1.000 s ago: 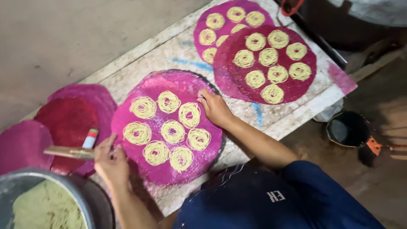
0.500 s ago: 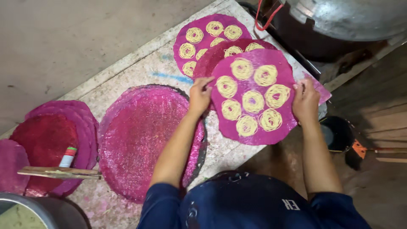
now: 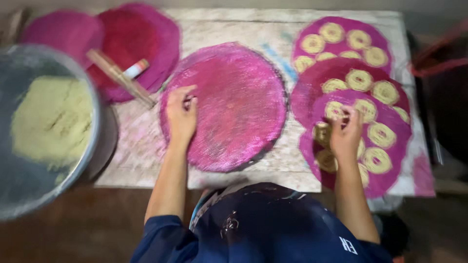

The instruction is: The person uses a handheld dough press to extrude dough into spiral shapes onto pink trays. They repeatedly scoop dough from a metal bowl, press it through the tool, and arrange the formed noodles on the trays.

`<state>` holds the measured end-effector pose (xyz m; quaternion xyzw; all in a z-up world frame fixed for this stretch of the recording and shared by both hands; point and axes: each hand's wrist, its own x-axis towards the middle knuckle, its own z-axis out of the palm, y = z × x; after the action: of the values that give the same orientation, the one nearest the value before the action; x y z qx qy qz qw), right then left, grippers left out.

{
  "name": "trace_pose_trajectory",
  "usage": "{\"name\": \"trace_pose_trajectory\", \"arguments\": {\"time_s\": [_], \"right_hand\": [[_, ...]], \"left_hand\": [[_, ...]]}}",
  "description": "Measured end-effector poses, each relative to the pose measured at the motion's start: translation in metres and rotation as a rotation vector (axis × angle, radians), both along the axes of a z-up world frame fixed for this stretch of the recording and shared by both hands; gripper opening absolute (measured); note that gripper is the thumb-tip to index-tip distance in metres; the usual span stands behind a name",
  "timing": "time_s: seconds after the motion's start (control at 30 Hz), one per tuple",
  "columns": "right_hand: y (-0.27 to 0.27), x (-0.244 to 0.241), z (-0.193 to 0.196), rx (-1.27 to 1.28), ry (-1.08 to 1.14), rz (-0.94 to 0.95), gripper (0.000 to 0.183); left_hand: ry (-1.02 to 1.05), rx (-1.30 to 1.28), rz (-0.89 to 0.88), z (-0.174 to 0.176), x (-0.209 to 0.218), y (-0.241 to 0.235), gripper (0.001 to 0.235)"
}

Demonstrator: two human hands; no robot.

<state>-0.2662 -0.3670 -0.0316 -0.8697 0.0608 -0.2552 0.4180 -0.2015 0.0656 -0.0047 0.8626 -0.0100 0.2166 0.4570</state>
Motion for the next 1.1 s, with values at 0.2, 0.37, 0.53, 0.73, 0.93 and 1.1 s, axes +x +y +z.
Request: {"name": "trace_pose_trajectory", "arguments": {"time_s": [0.2, 0.37, 0.53, 0.73, 0.93, 1.1], "right_hand": [[0.178, 0.072, 0.043, -0.075, -0.023, 0.606, 0.026], [0.341, 0.137, 0.035, -0.184, -0.053, 0.901, 0.024], [0.487, 0.208, -0.031, -0.34, 0.15, 0.847, 0.04], [0.561, 0.222, -0.082, -0.45, 0.333, 0.625, 0.053], [0.506, 0.227, 0.007, -0.309, 0.268, 0.534, 0.058], [0.437, 0.163, 0.143, -0.299, 0.315, 0.931, 0.054]], "left_hand": [[0.133, 0.271, 0.357, -0.073, -0.1, 0.16, 0.034], [0.139, 0.278, 0.234, -0.121, -0.123, 0.2, 0.041], [0.066, 0.182, 0.066, -0.107, -0.129, 0.19, 0.041], [0.187, -0.052, -0.357, -0.046, -0.132, 0.187, 0.054], [0.441, -0.404, -0.826, 0.068, -0.162, 0.244, 0.048], [-0.059, 0.126, -0.281, 0.143, -0.144, 0.255, 0.057]]}}
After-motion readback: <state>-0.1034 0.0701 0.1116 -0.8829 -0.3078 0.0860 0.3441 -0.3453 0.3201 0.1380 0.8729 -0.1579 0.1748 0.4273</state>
